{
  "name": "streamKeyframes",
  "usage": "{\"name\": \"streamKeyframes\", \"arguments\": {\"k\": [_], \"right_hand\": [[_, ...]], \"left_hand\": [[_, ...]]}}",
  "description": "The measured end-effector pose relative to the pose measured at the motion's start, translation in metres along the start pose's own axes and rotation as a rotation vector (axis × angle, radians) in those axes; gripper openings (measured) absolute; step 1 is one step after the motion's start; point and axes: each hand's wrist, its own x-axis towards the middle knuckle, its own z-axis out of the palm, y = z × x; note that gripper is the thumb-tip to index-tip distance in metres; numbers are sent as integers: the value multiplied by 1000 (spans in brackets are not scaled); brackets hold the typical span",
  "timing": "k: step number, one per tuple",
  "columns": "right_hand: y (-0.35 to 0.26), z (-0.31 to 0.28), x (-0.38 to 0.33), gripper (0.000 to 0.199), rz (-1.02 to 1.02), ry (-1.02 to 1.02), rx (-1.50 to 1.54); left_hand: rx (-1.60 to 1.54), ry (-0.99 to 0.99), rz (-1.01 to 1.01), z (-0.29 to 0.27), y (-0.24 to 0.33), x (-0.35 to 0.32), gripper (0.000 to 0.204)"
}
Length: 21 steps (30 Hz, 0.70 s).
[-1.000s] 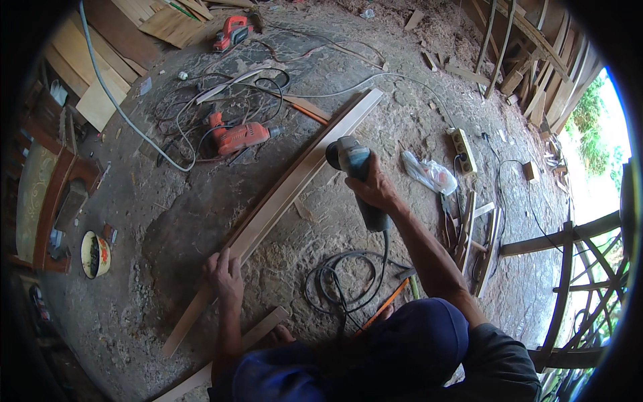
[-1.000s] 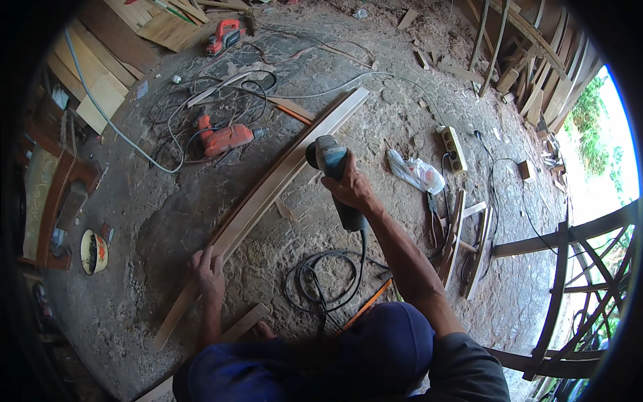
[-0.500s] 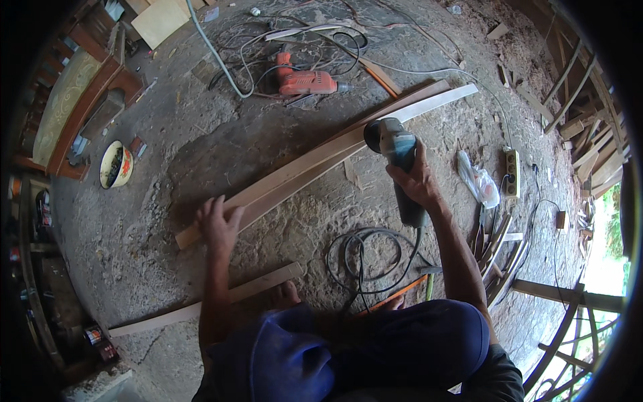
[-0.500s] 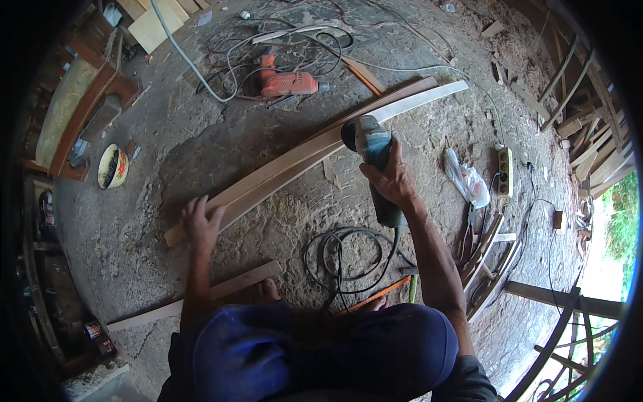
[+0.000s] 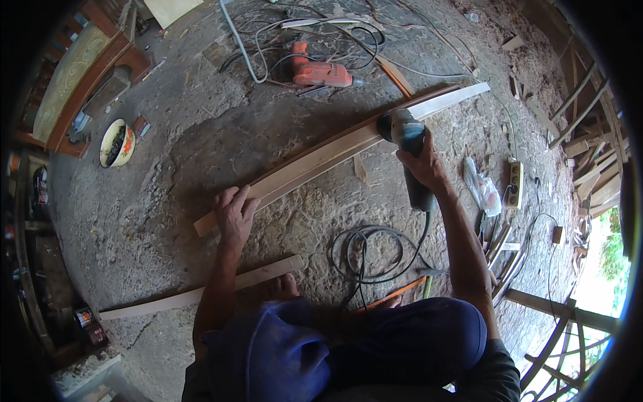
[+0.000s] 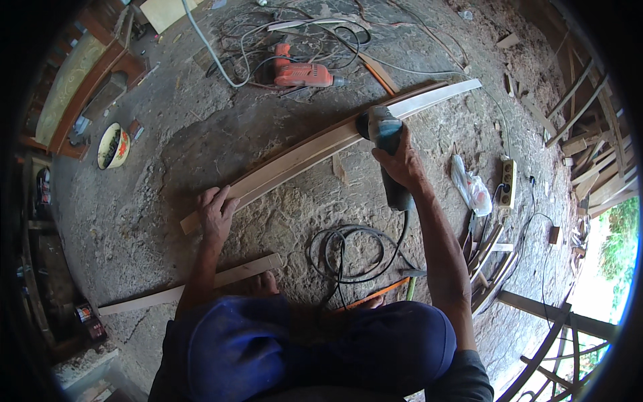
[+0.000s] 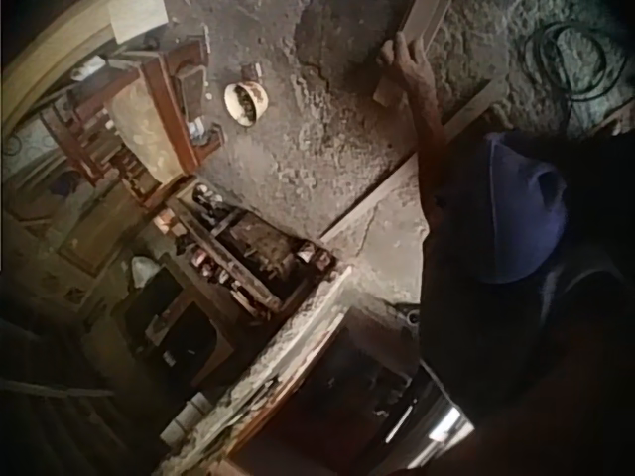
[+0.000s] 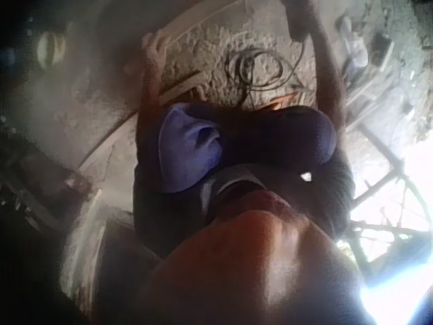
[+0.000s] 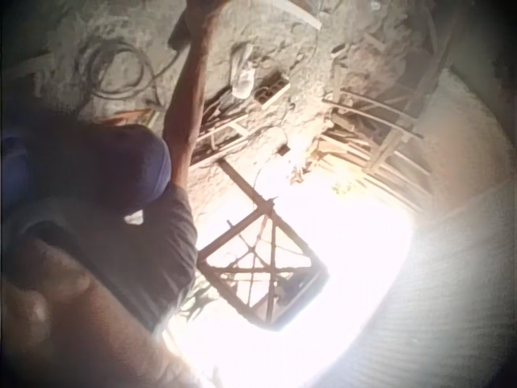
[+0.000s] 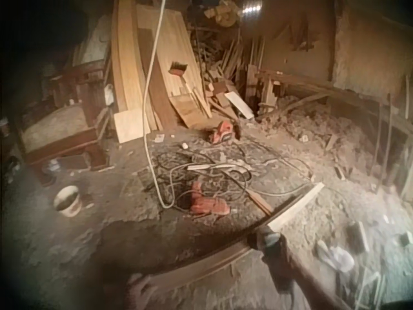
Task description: The person assembles two thin wooden strips into a cross shape using a hammer, then retrieves a longer wooden plank and sands its surface with an electric sander. The person works while sitting on the floor in a cluttered workshop.
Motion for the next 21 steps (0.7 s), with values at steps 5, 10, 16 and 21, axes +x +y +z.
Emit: {"name": "streamKeyframes", "arguments": {"k": [5, 10, 16, 21], "right_hand": [[-19, 25, -9, 110, -40, -58, -77], [-45, 71, -31, 112, -197, -81, -16], [-80, 86, -58, 107, -92, -270, -65], [-99, 108, -73, 111, -303, -257, -79]], "left_hand": [[-8, 20, -10, 1, 2, -2, 40], [8, 2, -18, -3, 5, -1, 40], [-11, 11, -22, -3, 5, 1, 41], [-7, 31, -1, -2, 6, 0, 40]]}}
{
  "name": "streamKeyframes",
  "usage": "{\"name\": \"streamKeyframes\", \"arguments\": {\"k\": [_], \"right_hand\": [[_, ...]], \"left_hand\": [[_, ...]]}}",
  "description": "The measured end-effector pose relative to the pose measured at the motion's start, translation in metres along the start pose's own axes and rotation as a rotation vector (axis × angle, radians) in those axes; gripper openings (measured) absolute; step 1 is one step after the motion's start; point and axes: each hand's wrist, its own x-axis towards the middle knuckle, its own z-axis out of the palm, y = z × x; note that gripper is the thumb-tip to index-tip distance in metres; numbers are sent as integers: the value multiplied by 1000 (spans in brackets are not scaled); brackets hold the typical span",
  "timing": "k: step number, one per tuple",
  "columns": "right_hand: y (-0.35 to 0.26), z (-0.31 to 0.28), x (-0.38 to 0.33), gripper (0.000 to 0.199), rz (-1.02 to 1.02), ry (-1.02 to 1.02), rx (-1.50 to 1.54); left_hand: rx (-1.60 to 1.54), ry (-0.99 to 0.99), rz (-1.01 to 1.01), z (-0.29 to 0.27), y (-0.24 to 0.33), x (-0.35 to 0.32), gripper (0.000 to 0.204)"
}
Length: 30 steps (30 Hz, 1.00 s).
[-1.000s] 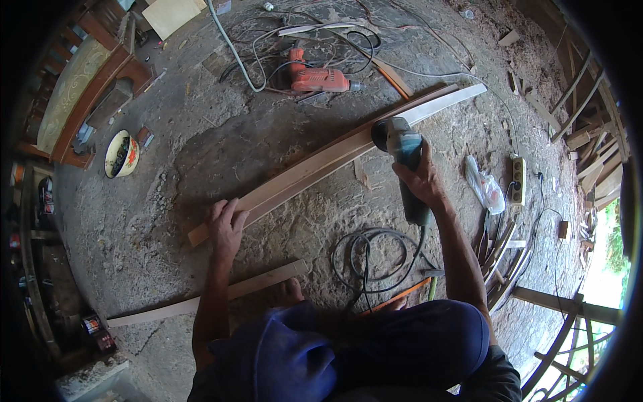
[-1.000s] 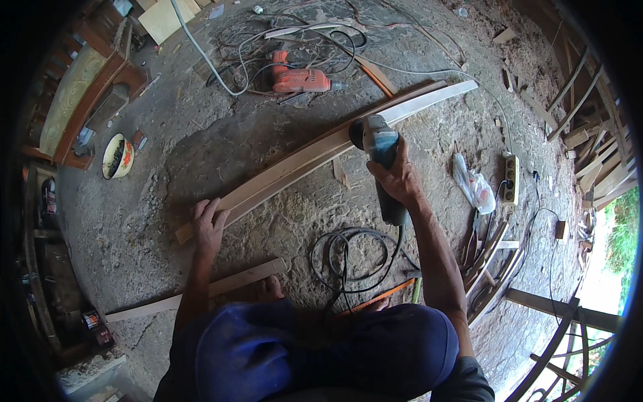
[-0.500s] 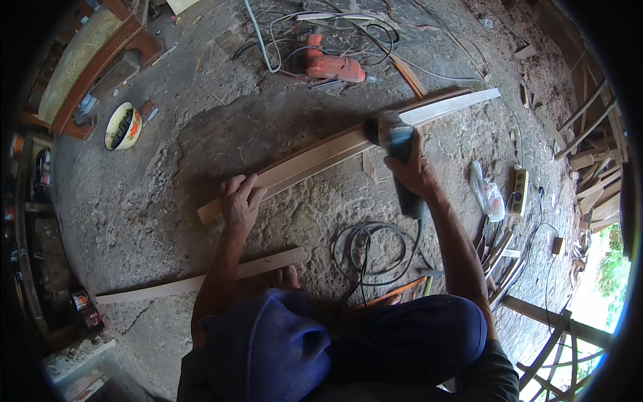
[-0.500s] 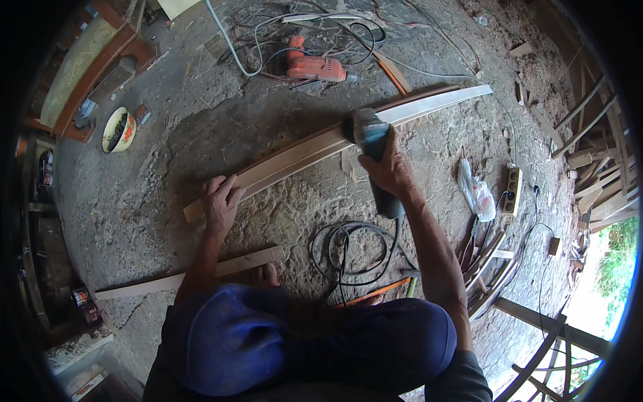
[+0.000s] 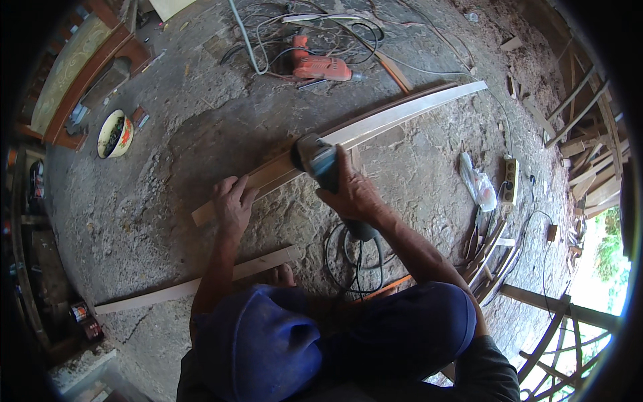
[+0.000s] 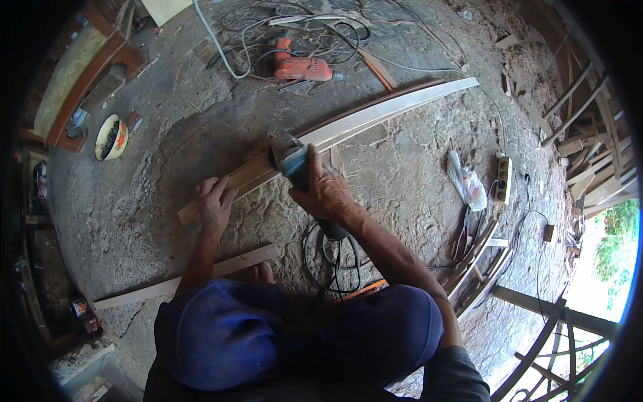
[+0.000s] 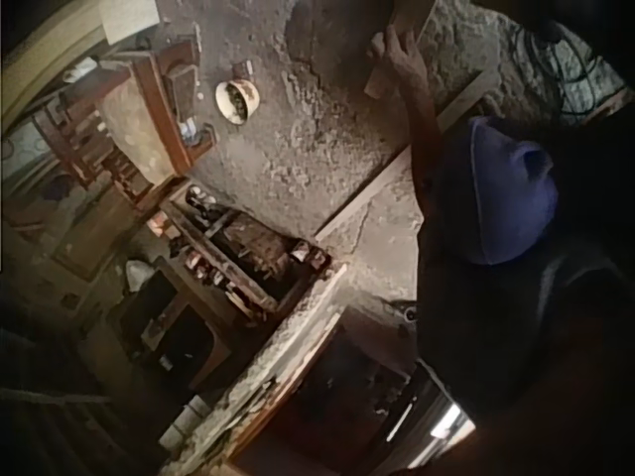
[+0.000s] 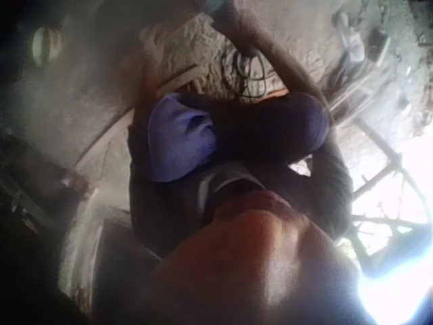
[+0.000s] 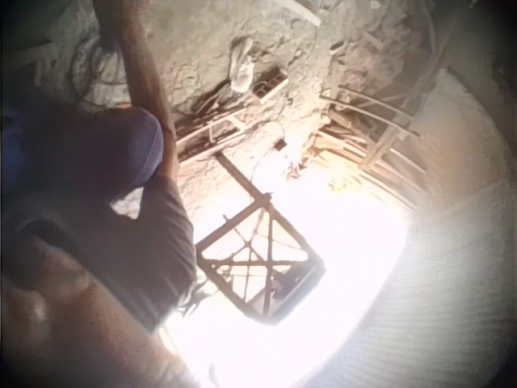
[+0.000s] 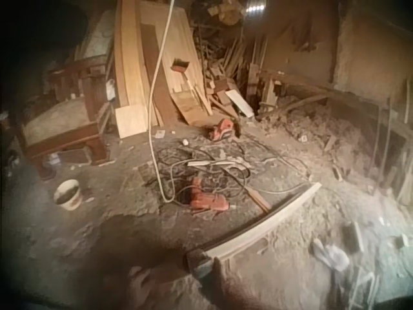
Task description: The person assembles two thin wooden strips into a cross shape using a hammer, then retrieves a longer wooden plank and sands its surface with an electric sander. The person works while sitting on the floor in a cluttered workshop.
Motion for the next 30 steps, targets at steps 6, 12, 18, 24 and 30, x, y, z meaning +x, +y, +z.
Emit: {"name": "streamKeyframes", "arguments": {"k": [6, 12, 18, 24, 30], "right_hand": [[7, -7, -4, 111, 37, 23, 67], [68, -60, 4, 114, 233, 71, 71], [142, -101, 11, 106, 297, 256, 17], [183, -141, 22, 90, 287, 436, 177], [143, -126, -1, 93, 293, 429, 201]], "left_hand": [[-2, -25, -18, 0, -2, 0, 40], [20, -15, 13, 4, -9, -2, 41], [16, -21, -17, 6, -9, -2, 40], [12, -52, -8, 2, -9, 0, 37], [-72, -3, 29, 35, 43, 25, 36]]}}
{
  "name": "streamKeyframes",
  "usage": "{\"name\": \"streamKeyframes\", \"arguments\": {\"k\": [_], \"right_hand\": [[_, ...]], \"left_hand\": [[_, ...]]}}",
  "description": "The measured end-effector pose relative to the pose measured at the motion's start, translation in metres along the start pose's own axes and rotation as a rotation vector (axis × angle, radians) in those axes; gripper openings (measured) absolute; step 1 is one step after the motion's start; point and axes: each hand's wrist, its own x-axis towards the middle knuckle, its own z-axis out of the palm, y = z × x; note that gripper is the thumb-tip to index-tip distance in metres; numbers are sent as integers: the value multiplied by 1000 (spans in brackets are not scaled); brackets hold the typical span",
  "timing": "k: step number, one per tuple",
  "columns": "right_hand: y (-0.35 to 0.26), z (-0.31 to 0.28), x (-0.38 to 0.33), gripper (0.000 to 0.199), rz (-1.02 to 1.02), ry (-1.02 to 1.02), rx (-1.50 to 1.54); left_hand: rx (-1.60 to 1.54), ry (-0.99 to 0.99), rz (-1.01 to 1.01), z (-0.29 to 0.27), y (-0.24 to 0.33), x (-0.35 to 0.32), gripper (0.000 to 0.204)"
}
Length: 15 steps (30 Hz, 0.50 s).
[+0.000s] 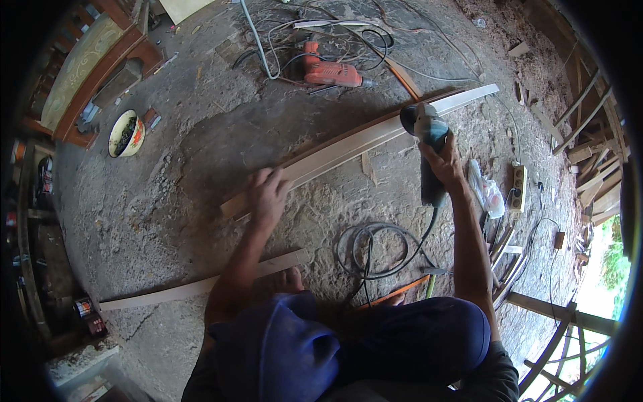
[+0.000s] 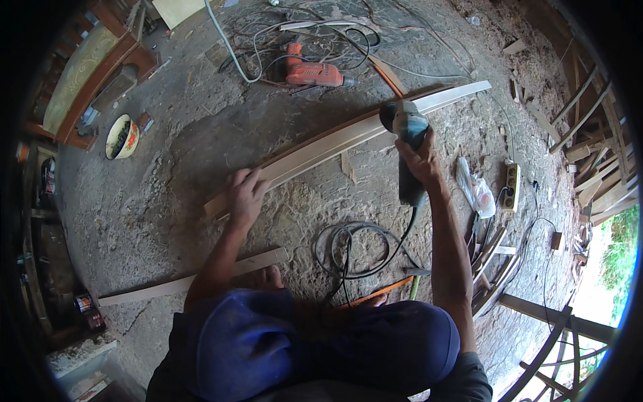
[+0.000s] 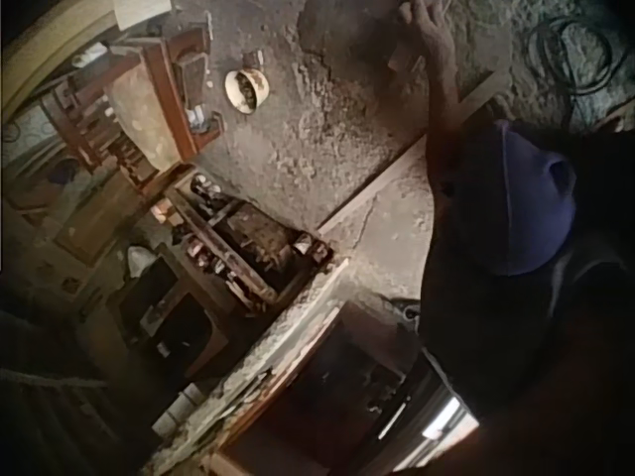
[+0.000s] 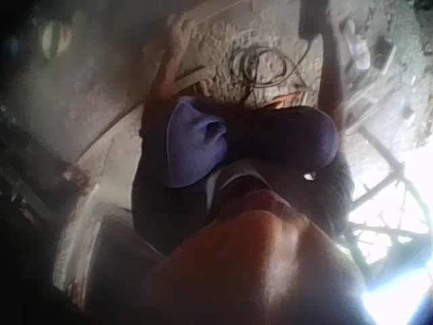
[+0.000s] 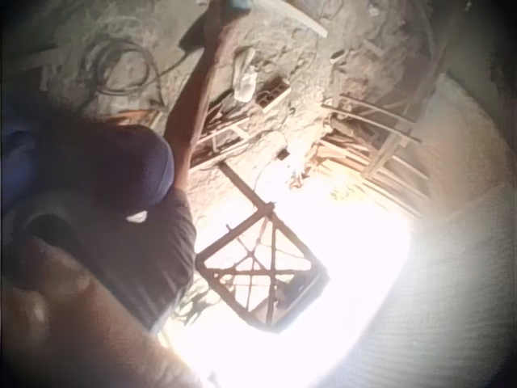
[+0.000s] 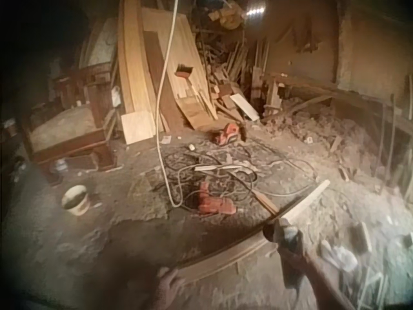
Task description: The person assembles two thin wooden strips into a cross shape using a hammer, then retrieves a longer wooden plank and sands its surface with an electric sander. The person works while sitting on the floor in a cluttered workshop.
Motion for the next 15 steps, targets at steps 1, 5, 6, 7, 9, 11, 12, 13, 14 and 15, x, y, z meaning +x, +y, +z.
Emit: {"name": "streamKeyframes", "arguments": {"k": [1, 5, 6, 7, 9, 11, 12, 13, 14, 15], "right_hand": [[-6, 6, -7, 94, -21, -1, -12], [-20, 26, -26, 102, -72, -123, 59], [-22, 30, -26, 101, -93, -131, 45], [-23, 31, -25, 101, -92, -133, -12], [-22, 34, -25, 100, -28, -134, -127], [-23, 35, -24, 102, -23, -155, -127], [-23, 37, -23, 103, -31, -157, -118], [-24, 41, -23, 104, -42, -167, -117], [-26, 45, -24, 105, -71, -171, -109], [-28, 48, -24, 106, -72, -171, -104]], "left_hand": [[2, -14, -3, 12, 12, 8, 37], [-31, -29, 10, 28, 31, 18, 41], [-30, -8, 7, 20, 26, 13, 41], [-26, 17, 1, 10, 18, 5, 41], [50, 12, -51, -18, -4, -18, 42], [68, 20, -84, -36, -20, -37, 42], [41, 30, -81, -40, -27, -41, 42], [16, 40, -78, -43, -31, -46, 42], [15, 39, -60, -44, -35, -49, 42], [17, 40, -39, -42, -37, -48, 42]]}}
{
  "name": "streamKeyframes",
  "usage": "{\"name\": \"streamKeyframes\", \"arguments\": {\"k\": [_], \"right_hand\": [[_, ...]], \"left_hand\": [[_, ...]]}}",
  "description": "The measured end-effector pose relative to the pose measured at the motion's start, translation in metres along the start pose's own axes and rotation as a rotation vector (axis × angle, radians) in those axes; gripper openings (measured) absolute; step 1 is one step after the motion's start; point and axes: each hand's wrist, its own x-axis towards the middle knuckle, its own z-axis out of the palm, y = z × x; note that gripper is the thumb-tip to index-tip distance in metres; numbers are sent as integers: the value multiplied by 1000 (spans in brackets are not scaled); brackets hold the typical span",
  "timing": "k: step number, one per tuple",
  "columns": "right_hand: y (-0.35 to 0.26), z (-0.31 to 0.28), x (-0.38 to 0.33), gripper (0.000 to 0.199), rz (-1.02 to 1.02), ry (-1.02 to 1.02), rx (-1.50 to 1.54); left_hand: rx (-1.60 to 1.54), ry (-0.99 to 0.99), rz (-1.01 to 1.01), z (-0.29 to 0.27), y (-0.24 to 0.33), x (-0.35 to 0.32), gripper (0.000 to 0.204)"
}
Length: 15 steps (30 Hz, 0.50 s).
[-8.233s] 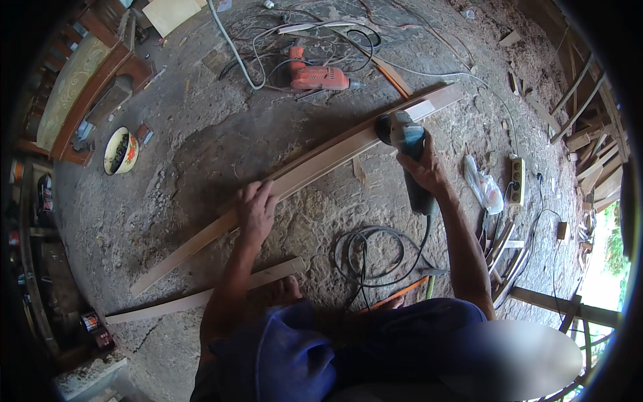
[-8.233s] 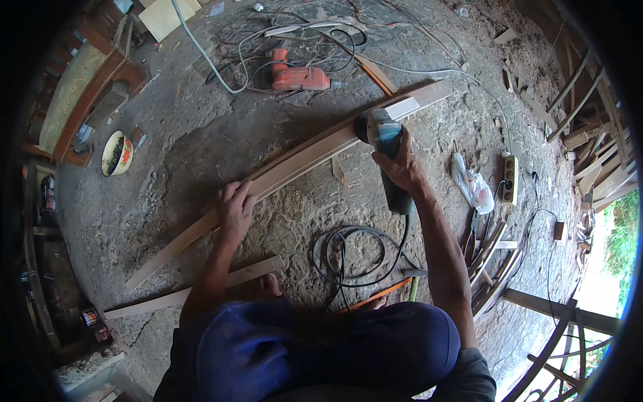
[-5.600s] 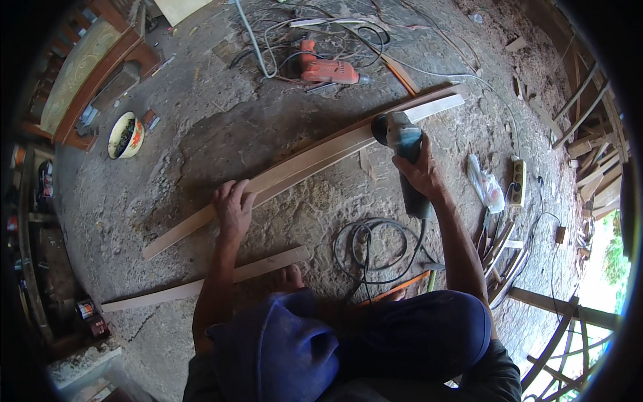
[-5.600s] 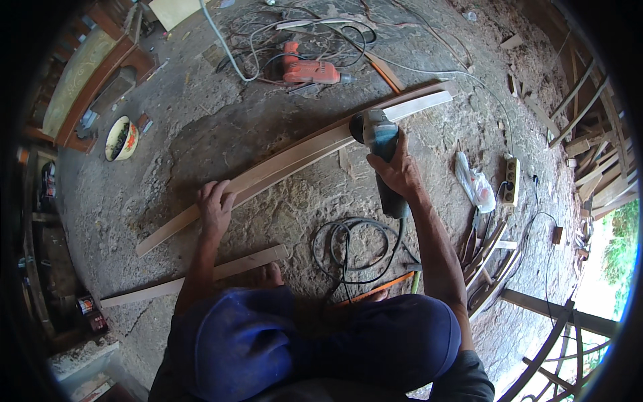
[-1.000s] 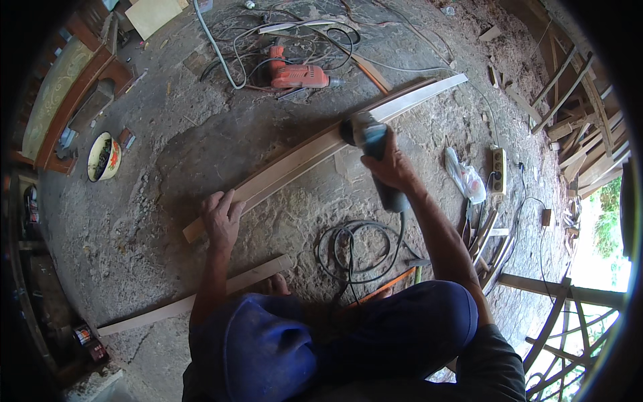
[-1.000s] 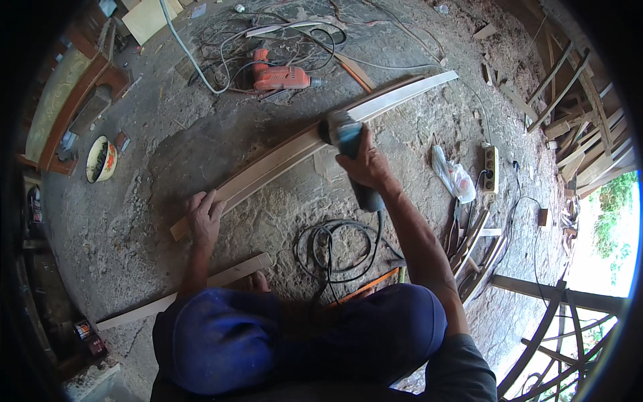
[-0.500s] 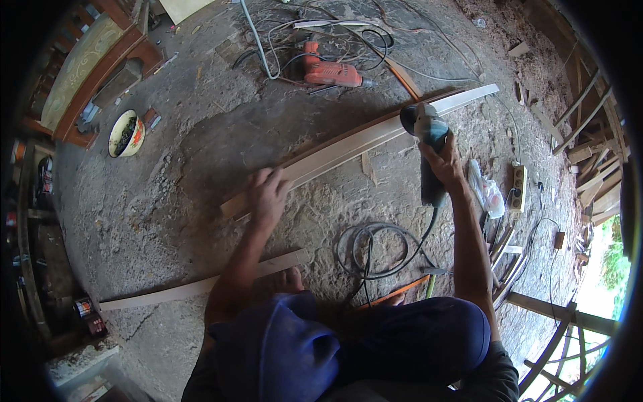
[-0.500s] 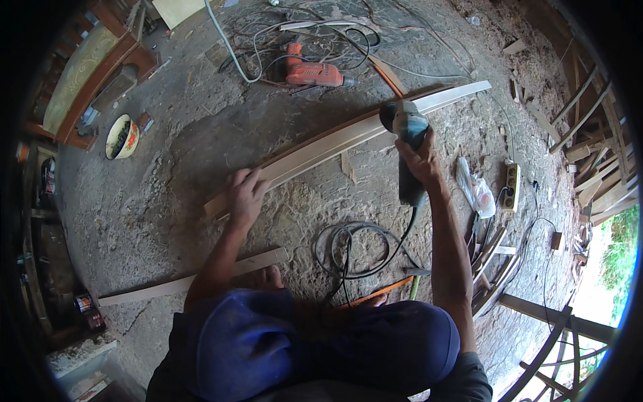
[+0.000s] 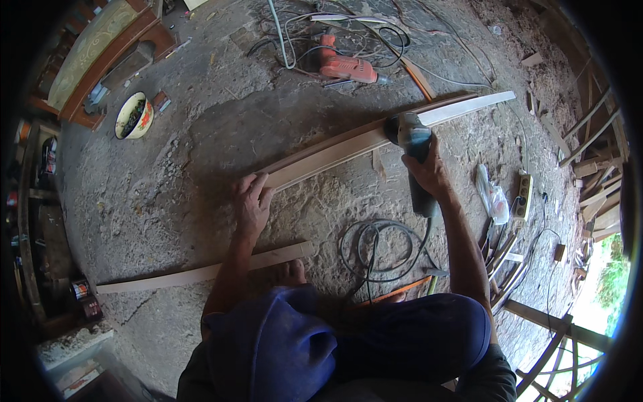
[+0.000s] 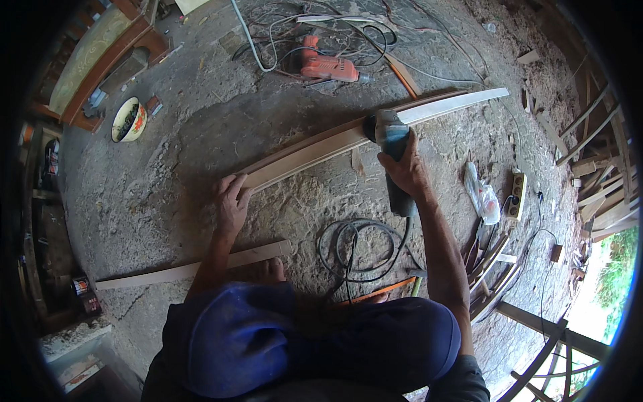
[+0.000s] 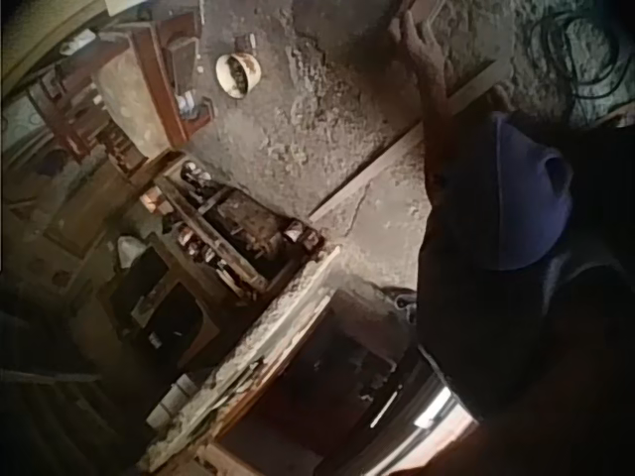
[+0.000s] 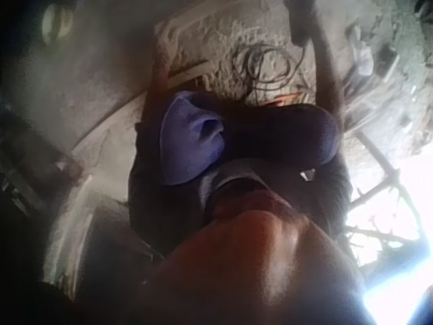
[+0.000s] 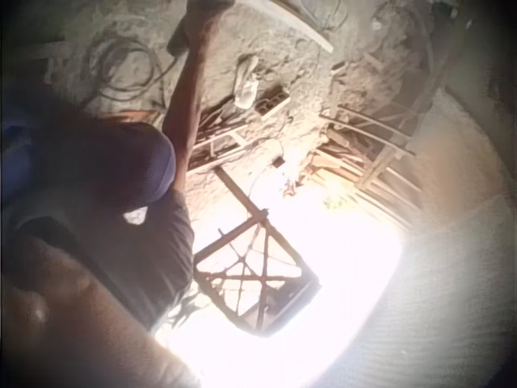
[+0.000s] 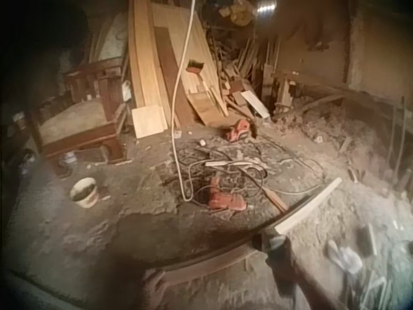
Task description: The person assembles two thin wooden strips into a cross shape using a hammer, then retrieves a longer wooden plank and sands its surface with an electric sander. The person works while sitting on the floor in a cluttered workshop.
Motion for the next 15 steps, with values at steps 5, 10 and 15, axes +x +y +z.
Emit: {"name": "streamKeyframes", "arguments": {"k": [5, 10, 15], "right_hand": [[-28, 26, -15, 107, -19, -83, -104], [-66, 51, -39, 109, -16, -175, -65], [-89, 71, -49, 110, -28, -305, -58]], "left_hand": [[4, -16, 11, 2, 0, 4, 42], [-9, -45, -7, -2, 2, 3, 43], [-2, -62, -42, -4, 4, 3, 44]]}}
